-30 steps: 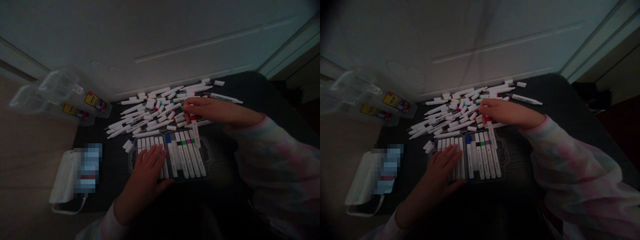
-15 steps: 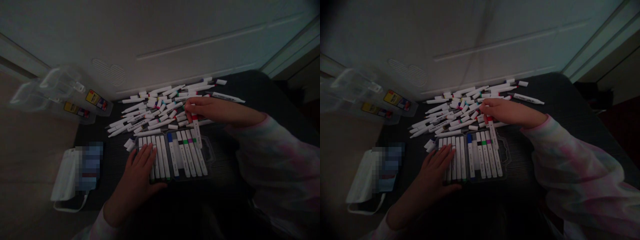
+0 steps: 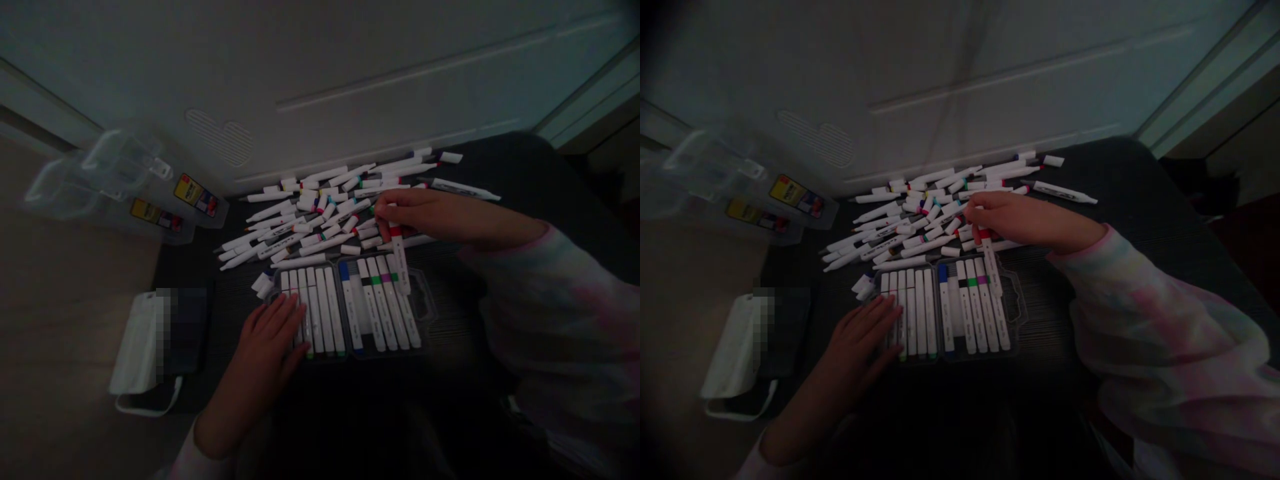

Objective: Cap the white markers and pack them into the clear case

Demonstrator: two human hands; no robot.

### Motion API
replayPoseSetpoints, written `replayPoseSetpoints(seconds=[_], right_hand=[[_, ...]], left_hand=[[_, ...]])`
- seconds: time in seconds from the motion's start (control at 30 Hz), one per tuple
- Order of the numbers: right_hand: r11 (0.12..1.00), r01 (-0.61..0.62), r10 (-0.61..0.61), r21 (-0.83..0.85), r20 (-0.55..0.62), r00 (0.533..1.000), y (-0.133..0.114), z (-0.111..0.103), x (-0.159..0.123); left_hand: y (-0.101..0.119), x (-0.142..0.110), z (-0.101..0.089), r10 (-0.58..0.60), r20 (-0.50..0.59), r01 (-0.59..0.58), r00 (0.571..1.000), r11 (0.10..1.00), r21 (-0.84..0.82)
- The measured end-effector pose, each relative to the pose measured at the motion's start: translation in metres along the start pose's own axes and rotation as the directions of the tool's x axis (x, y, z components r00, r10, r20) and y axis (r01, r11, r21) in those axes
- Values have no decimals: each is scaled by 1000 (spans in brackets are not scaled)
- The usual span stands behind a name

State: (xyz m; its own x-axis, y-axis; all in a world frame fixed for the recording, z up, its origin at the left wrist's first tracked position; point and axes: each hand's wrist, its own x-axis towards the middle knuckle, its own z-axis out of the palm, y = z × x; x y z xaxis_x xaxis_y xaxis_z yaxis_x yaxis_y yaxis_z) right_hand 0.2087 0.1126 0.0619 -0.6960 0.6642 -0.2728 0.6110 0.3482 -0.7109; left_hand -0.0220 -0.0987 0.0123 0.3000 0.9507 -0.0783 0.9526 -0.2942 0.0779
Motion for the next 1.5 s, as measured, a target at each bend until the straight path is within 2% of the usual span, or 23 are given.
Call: replayPoseSetpoints(seconds=[0.3,0.37,0.43,0.53,0.63,0.7,0.77,0.97,1.17,1.37,1.43,1.5], right_hand=[[1000,20,-20,-12,6,1000,0,1,0],[1000,16,-16,-22,3,1000,-1,1,-1],[999,8,-8,-34,3,1000,-1,1,-1],[999,20,-20,-35,7,1000,1,2,0],[999,31,-31,-24,10,999,1,2,0],[1000,11,-11,-18,9,1000,0,2,0],[1000,-3,4,-17,7,1000,-3,1,0],[999,-5,5,-35,17,1000,-6,1,0],[999,-29,30,-39,20,999,-6,1,-1],[999,-18,19,-51,17,1000,-7,2,-1],[999,-4,4,-39,9,1000,-5,2,0],[1000,-2,2,-25,6,1000,-3,3,0]], left_hand=[[2,3,-3,-24,-2,24,1000,999,-49],[-1,2,-6,-88,-61,83,994,993,-82],[-7,0,-11,-211,-141,197,967,974,-110],[-24,-2,-19,-448,-216,422,868,893,-154],[-44,-3,-24,-654,-267,611,708,756,-234],[-54,-2,-23,-734,-279,674,619,679,-292],[-60,-1,-20,-767,-276,685,579,642,-345],[-54,3,-14,-780,-246,657,575,619,-430],[-56,-1,-13,-801,-270,704,534,598,-384],[-56,4,-12,-804,-254,700,538,594,-397],[-53,6,-15,-790,-267,688,552,612,-391],[-47,8,-17,-761,-283,660,584,648,-380]])
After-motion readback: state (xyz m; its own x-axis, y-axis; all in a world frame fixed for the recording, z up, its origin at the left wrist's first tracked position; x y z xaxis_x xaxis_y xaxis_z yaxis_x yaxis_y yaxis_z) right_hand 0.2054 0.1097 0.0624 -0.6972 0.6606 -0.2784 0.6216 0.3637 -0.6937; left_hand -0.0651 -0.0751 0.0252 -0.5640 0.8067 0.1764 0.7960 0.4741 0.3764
